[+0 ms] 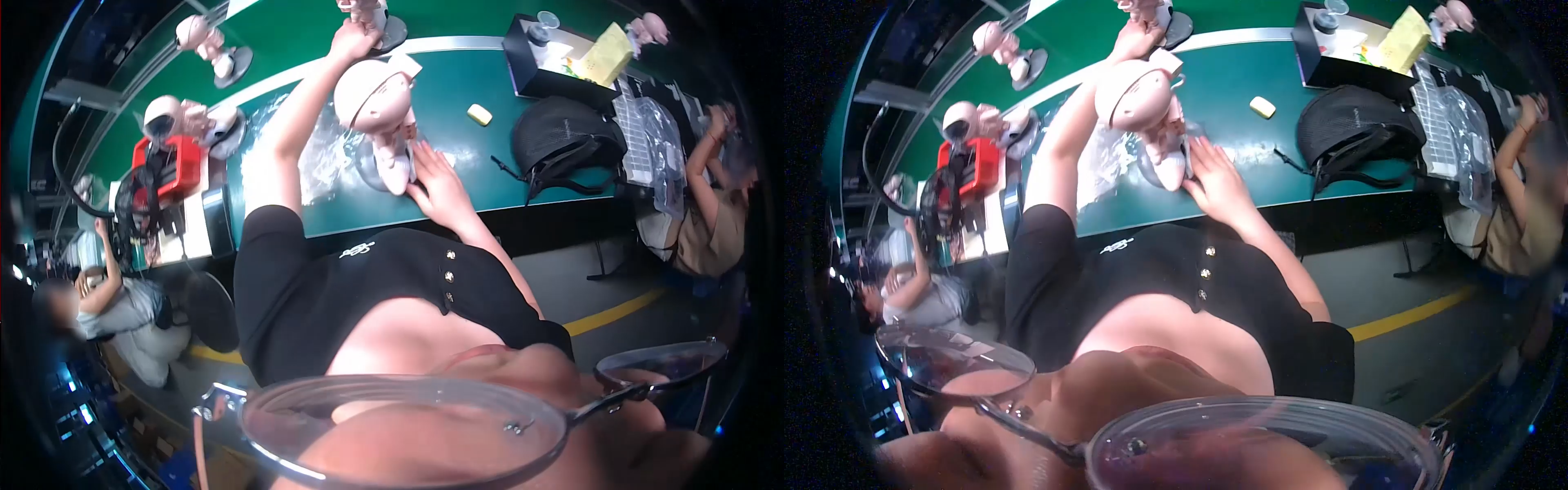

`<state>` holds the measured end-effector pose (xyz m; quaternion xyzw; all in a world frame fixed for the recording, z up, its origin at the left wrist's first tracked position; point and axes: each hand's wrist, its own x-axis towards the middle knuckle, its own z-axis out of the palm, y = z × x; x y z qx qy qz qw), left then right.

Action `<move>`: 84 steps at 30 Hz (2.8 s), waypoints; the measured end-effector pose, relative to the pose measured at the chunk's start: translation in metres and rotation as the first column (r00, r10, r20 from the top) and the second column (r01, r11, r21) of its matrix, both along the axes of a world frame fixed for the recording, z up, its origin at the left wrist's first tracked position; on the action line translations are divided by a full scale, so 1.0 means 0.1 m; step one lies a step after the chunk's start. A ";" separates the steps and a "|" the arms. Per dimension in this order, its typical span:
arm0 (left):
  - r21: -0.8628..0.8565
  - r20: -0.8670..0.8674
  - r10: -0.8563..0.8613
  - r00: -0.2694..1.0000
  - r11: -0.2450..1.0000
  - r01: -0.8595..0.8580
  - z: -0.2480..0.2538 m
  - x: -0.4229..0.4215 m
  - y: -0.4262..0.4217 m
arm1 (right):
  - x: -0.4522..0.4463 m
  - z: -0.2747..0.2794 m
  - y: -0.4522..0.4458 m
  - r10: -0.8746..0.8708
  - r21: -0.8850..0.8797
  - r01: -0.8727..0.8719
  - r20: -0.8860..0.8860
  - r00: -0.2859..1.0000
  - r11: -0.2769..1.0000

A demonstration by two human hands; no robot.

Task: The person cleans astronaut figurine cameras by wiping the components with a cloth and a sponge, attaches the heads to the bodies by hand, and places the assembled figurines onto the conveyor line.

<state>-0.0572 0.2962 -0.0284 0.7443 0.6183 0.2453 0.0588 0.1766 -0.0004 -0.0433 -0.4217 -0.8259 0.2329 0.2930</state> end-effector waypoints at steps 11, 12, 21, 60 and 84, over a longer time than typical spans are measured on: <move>-0.104 0.030 0.109 0.994 0.989 -0.105 0.09 -1.03 -1.76 | 0.02 -0.15 0.00 -0.003 0.159 -0.004 0.044 0.999 0.987; -0.109 0.048 0.127 0.991 0.987 -0.122 0.08 -1.03 -1.83 | 0.03 -0.13 -0.03 -0.010 0.180 -0.002 0.066 0.998 0.984; 0.145 0.032 0.274 0.961 0.950 -0.276 0.16 -0.82 -2.30 | -0.02 0.23 -0.54 0.010 -0.087 -0.042 -0.338 0.941 0.995; -0.046 0.074 -0.536 0.841 0.841 0.540 -0.08 0.27 -3.49 | -0.33 0.13 -0.08 -0.119 0.093 0.156 -0.316 0.941 0.983; -0.127 0.540 -0.061 0.839 0.980 0.153 0.04 0.52 -3.11 | -0.37 0.20 0.65 -0.241 -0.602 -0.234 -0.602 0.762 0.763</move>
